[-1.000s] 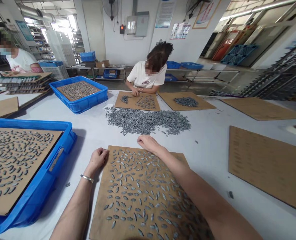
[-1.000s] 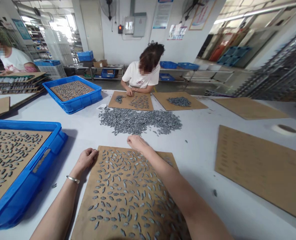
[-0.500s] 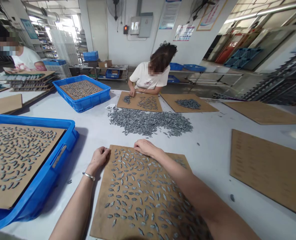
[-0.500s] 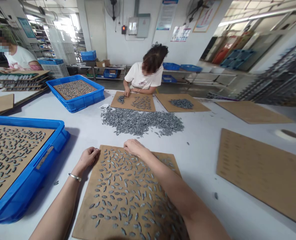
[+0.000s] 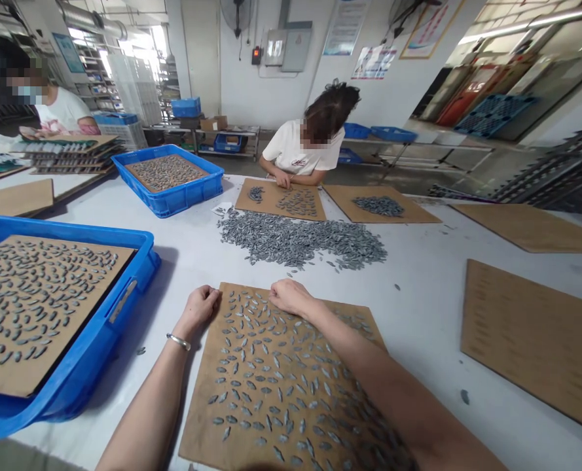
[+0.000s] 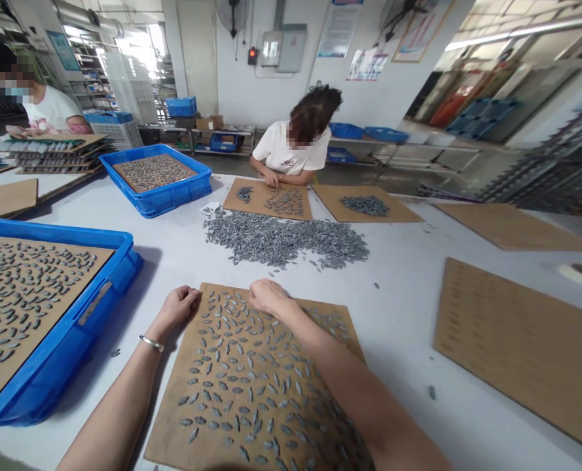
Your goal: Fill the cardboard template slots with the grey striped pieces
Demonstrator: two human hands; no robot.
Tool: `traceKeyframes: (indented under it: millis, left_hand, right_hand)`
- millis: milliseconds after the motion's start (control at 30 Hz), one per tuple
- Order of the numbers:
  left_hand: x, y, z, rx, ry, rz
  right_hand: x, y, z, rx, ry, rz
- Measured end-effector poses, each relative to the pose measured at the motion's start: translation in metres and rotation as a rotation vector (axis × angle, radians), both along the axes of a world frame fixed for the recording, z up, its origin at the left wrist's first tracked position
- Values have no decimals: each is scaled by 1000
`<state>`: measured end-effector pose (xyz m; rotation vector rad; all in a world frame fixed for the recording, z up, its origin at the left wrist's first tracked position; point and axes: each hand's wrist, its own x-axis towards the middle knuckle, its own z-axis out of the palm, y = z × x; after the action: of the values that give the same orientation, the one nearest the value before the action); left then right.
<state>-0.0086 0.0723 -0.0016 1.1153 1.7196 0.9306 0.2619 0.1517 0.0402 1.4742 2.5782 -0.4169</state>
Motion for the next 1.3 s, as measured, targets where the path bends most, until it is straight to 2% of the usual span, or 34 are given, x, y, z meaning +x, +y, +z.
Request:
traceKeyframes:
  millis: [300,500,700,1000,1200,1300]
  left_hand:
    - [1,-2,3,11,2,-10]
    - [1,-3,2,8,24,-16]
    - [-1,-1,-1,13,18,-13]
    - [-1,-2,-2,19,16,-12]
    - [0,-1,1,15,20,-18]
    - [-1,-1,-1,22,22,-17]
  right_hand:
    - [1,0,-9,-32,32,-56]
    - [11,9,-1,16,81,-78]
    - [10,12,1,48,75,61]
    - [-2,15,-3,17,127,83]
    - [-4,17,-1,-62,161,50]
    - [-2,18,-2,-39,170,58]
